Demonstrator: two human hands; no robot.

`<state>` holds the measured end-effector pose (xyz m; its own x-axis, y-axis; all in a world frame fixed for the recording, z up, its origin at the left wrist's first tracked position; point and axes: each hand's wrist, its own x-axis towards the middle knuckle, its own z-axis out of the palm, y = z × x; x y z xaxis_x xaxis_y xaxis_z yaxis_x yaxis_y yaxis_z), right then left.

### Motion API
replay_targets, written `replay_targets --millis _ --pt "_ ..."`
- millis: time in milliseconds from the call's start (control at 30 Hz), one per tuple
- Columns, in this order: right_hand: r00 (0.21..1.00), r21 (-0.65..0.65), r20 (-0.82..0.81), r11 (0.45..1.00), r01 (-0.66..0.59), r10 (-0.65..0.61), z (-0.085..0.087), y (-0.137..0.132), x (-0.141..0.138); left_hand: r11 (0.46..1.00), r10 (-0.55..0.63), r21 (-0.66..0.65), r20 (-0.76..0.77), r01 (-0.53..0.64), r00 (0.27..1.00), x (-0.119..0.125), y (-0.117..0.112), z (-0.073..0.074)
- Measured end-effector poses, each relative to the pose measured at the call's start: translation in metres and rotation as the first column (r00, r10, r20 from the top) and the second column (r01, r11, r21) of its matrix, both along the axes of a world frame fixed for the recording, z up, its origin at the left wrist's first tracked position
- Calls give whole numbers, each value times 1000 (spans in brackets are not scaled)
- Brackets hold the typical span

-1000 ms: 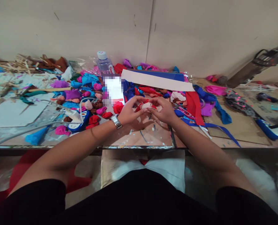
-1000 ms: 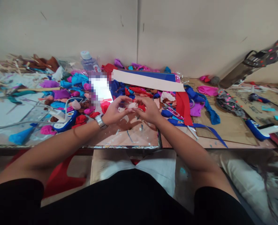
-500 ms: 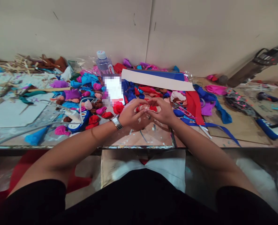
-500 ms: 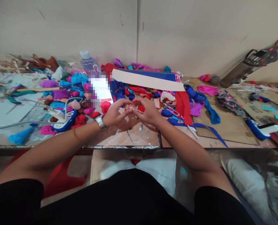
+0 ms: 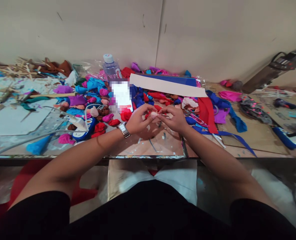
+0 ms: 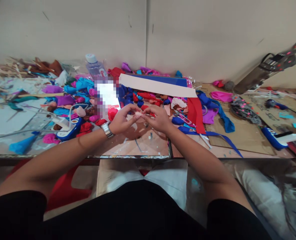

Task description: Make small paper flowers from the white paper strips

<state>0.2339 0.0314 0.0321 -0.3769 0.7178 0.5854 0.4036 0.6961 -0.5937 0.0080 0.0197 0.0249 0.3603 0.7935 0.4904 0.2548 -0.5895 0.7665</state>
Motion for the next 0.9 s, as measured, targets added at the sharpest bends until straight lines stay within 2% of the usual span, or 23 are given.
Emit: replay_targets --millis 133,367,633,900 --pt "1000 6 -8 1000 -14 14 2 -2 -1 1000 -24 -14 -14 24 1000 0 0 -1" --pt "999 -34 -8 998 -45 45 2 -2 -1 999 16 -33 3 -16 1000 1 1 -2" --pt "999 -54 3 997 -47 48 2 0 -1 1000 2 -31 34 -1 999 -1 1 -4" --pt "996 -13 -15 996 -90 89 2 2 0 989 -30 -138 167 53 986 1 1 -1"
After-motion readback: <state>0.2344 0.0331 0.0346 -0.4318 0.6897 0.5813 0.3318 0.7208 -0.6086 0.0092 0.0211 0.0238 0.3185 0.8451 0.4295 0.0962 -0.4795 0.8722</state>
